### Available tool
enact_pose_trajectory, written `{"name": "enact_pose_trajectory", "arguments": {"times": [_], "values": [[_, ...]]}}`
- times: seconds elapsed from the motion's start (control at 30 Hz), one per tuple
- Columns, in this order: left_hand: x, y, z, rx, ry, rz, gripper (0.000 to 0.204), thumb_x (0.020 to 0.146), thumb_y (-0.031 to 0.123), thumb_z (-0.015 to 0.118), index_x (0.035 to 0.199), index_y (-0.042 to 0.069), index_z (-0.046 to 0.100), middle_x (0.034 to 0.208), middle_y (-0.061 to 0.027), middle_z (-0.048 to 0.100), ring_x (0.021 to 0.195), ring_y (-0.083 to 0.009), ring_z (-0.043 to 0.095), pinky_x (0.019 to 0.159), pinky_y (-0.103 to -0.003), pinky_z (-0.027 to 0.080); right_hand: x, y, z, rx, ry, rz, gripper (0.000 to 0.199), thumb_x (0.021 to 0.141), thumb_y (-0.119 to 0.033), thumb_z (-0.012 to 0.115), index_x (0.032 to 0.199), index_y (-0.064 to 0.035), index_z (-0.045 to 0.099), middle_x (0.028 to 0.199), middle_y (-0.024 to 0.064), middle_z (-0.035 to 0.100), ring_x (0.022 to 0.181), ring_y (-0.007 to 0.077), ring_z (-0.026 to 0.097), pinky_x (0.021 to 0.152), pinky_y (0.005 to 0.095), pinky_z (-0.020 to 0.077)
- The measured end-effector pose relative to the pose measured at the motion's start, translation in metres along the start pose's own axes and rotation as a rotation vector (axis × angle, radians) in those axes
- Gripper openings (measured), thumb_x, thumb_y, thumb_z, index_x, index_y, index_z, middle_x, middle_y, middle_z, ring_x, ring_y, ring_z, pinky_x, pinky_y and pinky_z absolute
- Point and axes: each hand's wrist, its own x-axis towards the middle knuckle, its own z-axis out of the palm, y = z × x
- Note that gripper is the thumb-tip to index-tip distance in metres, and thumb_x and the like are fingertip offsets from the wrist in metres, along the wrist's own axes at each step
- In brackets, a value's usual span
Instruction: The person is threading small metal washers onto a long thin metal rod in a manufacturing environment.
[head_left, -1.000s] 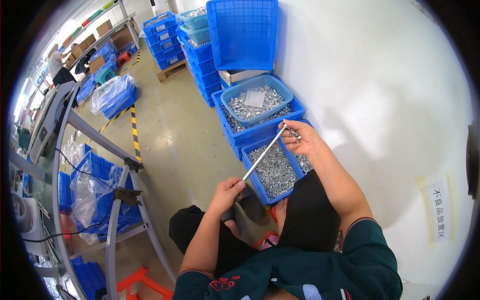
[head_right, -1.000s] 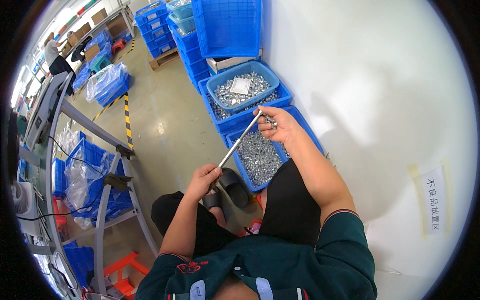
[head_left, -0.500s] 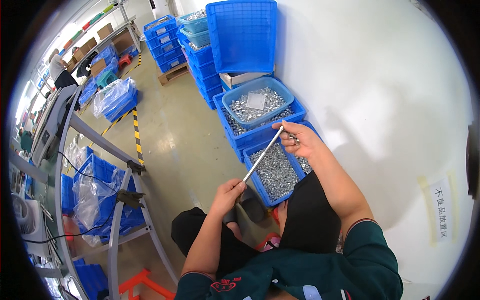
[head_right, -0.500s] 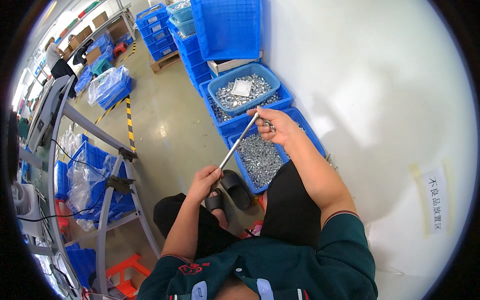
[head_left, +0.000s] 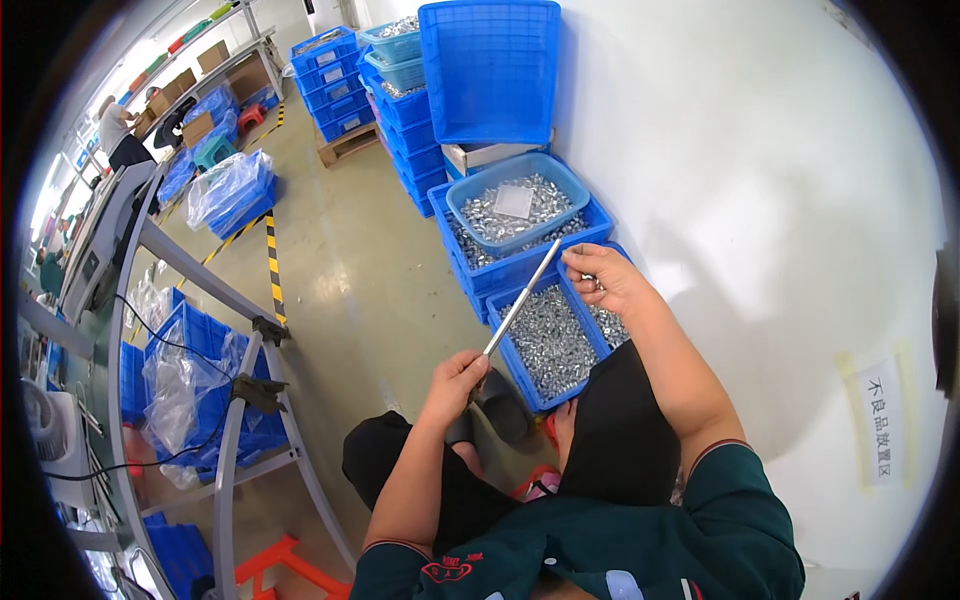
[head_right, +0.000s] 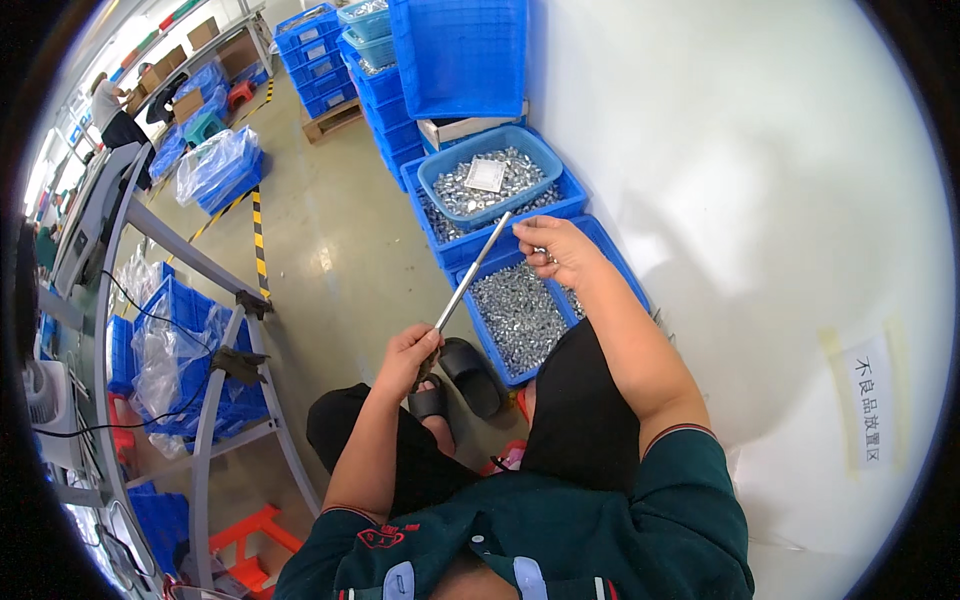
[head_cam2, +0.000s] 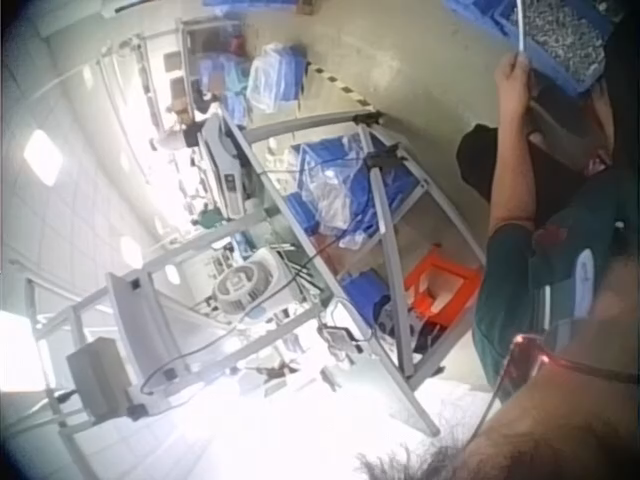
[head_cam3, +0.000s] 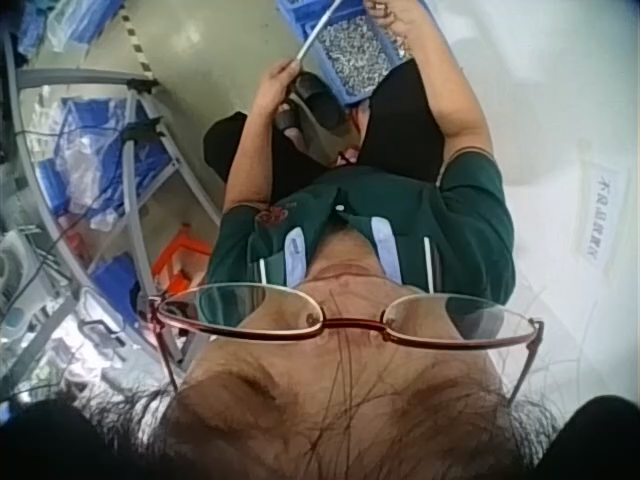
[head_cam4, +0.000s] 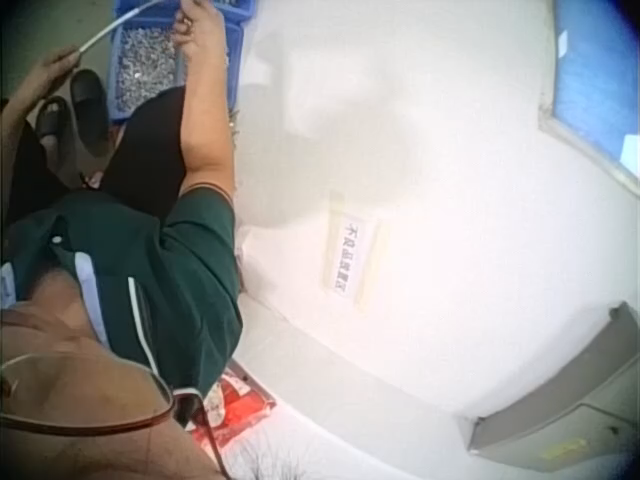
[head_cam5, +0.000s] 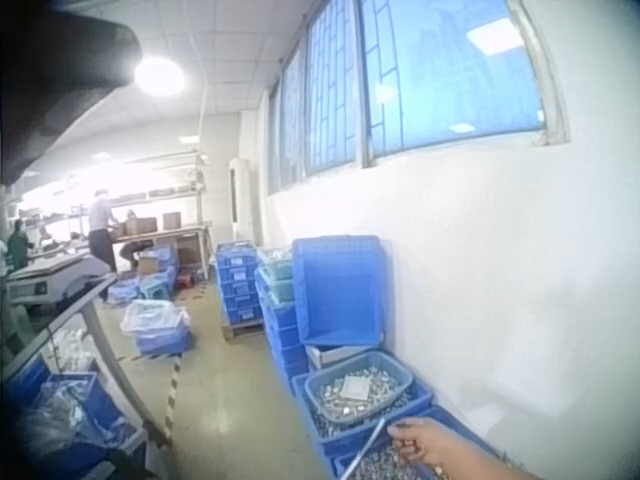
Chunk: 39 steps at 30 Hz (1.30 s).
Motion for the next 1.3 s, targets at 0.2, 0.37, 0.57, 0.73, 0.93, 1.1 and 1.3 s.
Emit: {"name": "enact_pose_trajectory", "arguments": {"times": [0.2, 0.37, 0.57, 0.73, 0.93, 1.1, 1.3], "values": [[-0.004, 0.003, 0.000, 0.030, 0.019, -0.006, 0.020, 0.087, 0.020, 0.054, 0.082, 0.002, 0.059, 0.063, 0.0023, 0.049, 0.058, -0.0064, 0.045, 0.053, -0.022, 0.035, 0.004, -0.001, -0.006, 0.303, -0.086, 0.064, 0.018, 0.085, -0.016, 0.058, 0.093, -0.0003, 0.055, 0.070, 0.0029, 0.050, 0.048, 0.0045, 0.039, 0.035, 0.0152, 0.0283], [-0.007, 0.010, 0.001, 0.085, 0.029, -0.078, 0.020, 0.087, 0.021, 0.054, 0.083, 0.002, 0.060, 0.064, 0.0027, 0.050, 0.059, -0.0061, 0.045, 0.053, -0.022, 0.035, 0.006, -0.001, -0.012, 0.346, -0.071, 0.050, 0.018, 0.085, -0.016, 0.058, 0.093, 0.0001, 0.056, 0.071, 0.0038, 0.051, 0.047, 0.0048, 0.039, 0.035, 0.0149, 0.0279], [-0.006, 0.006, 0.001, 0.095, -0.008, -0.081, 0.020, 0.087, 0.021, 0.055, 0.086, 0.002, 0.060, 0.065, 0.0029, 0.050, 0.060, -0.0061, 0.045, 0.054, -0.022, 0.036, 0.001, -0.004, -0.011, 0.217, -0.119, 0.005, 0.016, 0.084, -0.015, 0.059, 0.089, -0.0005, 0.058, 0.066, 0.0014, 0.049, 0.047, 0.0043, 0.039, 0.036, 0.0150, 0.0278], [-0.006, 0.009, 0.004, 0.150, 0.011, -0.093, 0.022, 0.088, 0.026, 0.054, 0.082, 0.005, 0.058, 0.063, 0.0031, 0.046, 0.057, -0.0058, 0.043, 0.049, -0.021, 0.035, -0.003, -0.005, -0.003, -0.254, 0.084, -0.227, 0.017, 0.082, -0.019, 0.063, 0.085, -0.0022, 0.060, 0.061, -0.0018, 0.046, 0.046, 0.0036, 0.037, 0.036, 0.0162, 0.0235], [-0.003, 0.005, -0.001, 0.110, -0.057, -0.052, 0.023, 0.088, 0.026, 0.053, 0.082, 0.004, 0.058, 0.064, 0.0033, 0.046, 0.057, -0.0060, 0.042, 0.050, -0.021, 0.034, -0.008, -0.013, -0.010, -0.204, -0.015, -0.104, 0.018, 0.080, -0.020, 0.065, 0.082, -0.0028, 0.061, 0.060, -0.0024, 0.046, 0.045, 0.0033, 0.037, 0.037, 0.0171, 0.0212], [0.003, 0.005, 0.006, 0.114, -0.019, -0.062, 0.021, 0.088, 0.023, 0.054, 0.083, 0.003, 0.058, 0.063, 0.0026, 0.047, 0.057, -0.0064, 0.043, 0.052, -0.022, 0.035, -0.007, -0.003, 0.003, -0.207, -0.036, -0.089, 0.015, 0.080, -0.018, 0.065, 0.083, -0.0029, 0.062, 0.060, -0.0018, 0.047, 0.045, 0.0038, 0.037, 0.037, 0.0171, 0.0196], [0.013, 0.002, 0.006, 0.011, 0.027, -0.016, 0.022, 0.088, 0.021, 0.052, 0.082, 0.002, 0.058, 0.062, 0.0013, 0.049, 0.057, -0.0068, 0.044, 0.053, -0.022, 0.034, -0.005, 0.005, 0.012, -0.299, -0.134, 0.125, 0.022, 0.086, -0.022, 0.058, 0.089, -0.0003, 0.060, 0.064, -0.0005, 0.047, 0.047, 0.0036, 0.036, 0.037, 0.0151, 0.0213]]}}
